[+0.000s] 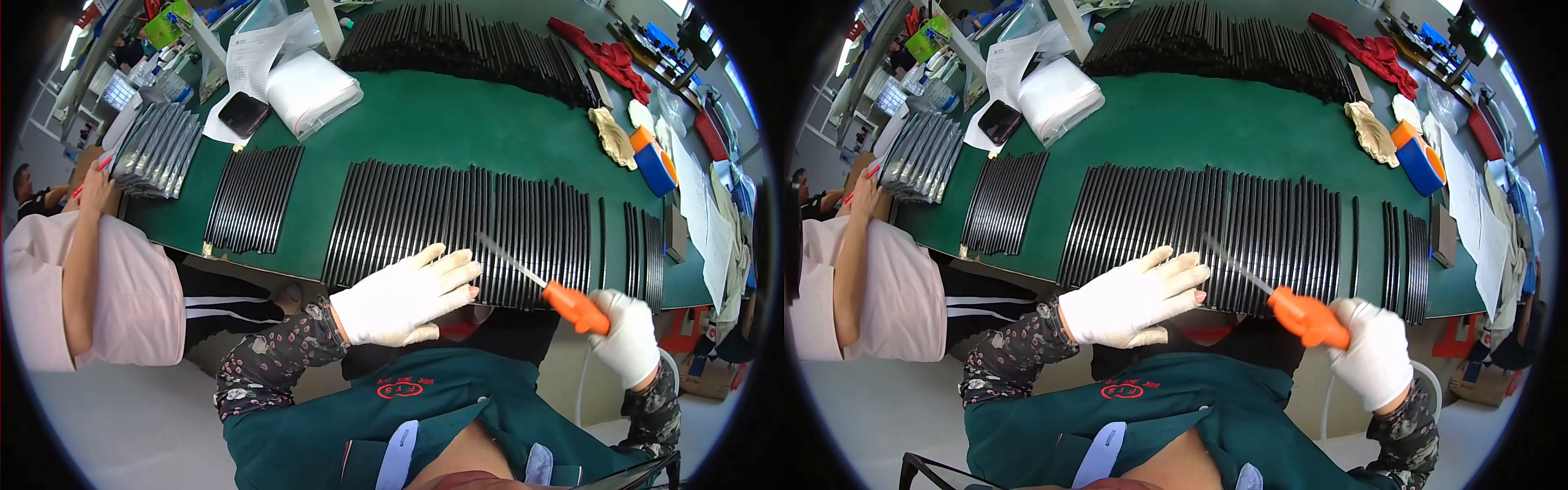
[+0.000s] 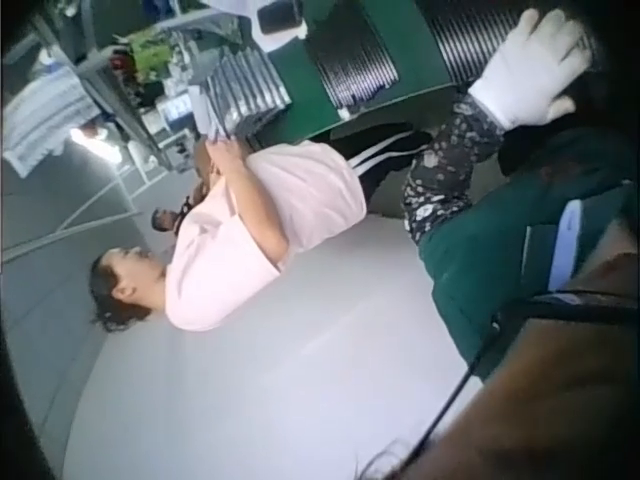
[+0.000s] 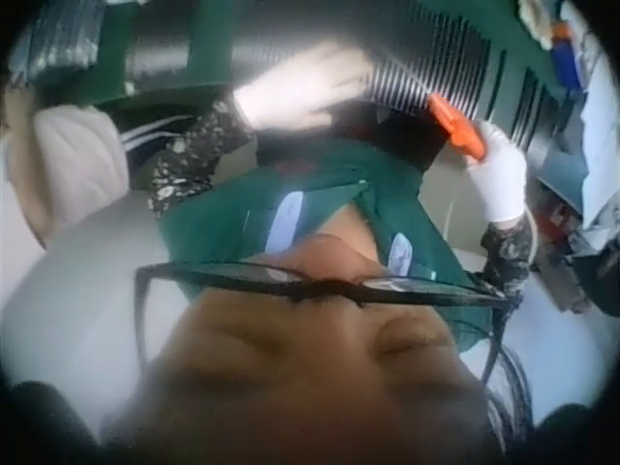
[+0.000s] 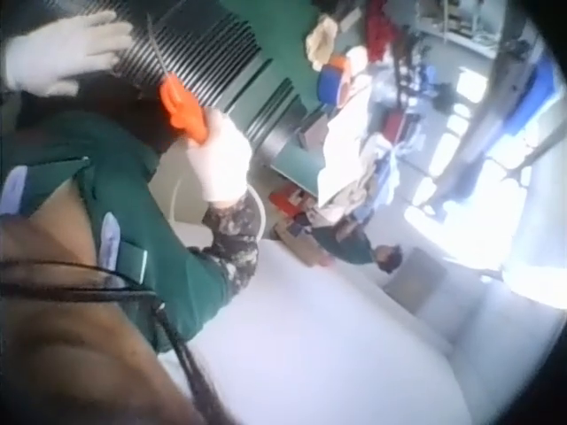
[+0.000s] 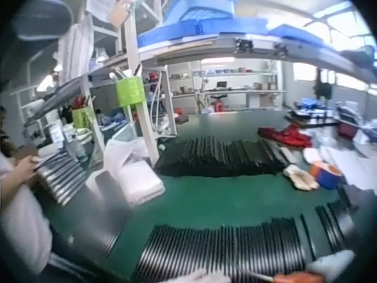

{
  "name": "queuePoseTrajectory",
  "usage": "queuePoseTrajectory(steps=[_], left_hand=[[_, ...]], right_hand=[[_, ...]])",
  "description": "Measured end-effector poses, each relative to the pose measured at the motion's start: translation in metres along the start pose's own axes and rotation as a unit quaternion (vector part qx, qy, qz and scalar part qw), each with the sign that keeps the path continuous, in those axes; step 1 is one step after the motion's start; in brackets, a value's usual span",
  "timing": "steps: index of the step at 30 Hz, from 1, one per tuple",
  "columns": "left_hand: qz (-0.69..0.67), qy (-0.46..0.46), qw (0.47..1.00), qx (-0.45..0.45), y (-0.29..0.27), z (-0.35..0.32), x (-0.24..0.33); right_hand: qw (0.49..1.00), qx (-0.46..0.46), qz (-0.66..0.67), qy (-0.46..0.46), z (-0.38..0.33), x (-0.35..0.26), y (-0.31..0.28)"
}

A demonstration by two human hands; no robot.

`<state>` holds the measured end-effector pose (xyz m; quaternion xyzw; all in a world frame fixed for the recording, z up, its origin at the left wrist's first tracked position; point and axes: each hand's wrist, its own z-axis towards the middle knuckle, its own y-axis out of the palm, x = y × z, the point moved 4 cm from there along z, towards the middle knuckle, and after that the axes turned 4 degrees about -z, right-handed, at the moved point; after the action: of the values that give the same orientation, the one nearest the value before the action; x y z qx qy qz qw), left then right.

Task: Cleaning and organizing black industrial components on a workbench.

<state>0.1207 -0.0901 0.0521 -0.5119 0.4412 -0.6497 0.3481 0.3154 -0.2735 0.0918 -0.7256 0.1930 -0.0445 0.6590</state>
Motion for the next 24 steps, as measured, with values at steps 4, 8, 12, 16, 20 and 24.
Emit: queuePoseTrajectory(steps=[4,8,12,16,20,24], left_hand=[[-0.022,-0.006,1.0,-0.012,-0.002,0.003,0.001],[-0.014,-0.014,1.0,-0.015,0.0,0.001,0.0],[-0.029,-0.012,0.999,-0.032,-0.003,0.003,-0.001],[-0.028,-0.011,0.999,-0.024,-0.002,0.002,-0.001],[-0.021,-0.013,0.999,-0.024,-0.002,0.002,-0.001],[-0.02,-0.013,0.999,-0.021,-0.003,0.001,-0.001]], right_hand=[[1.0,-0.006,0.013,-0.019,0.002,-0.006,0.0],[0.998,0.045,-0.019,0.028,0.01,0.003,-0.004],[0.999,0.032,-0.013,0.011,0.012,0.0,-0.005],[0.999,0.034,-0.019,0.016,0.016,-0.002,-0.009],[0.999,0.019,-0.043,0.004,0.025,-0.012,-0.012],[0.998,0.033,-0.049,0.0,0.031,-0.015,-0.011]])
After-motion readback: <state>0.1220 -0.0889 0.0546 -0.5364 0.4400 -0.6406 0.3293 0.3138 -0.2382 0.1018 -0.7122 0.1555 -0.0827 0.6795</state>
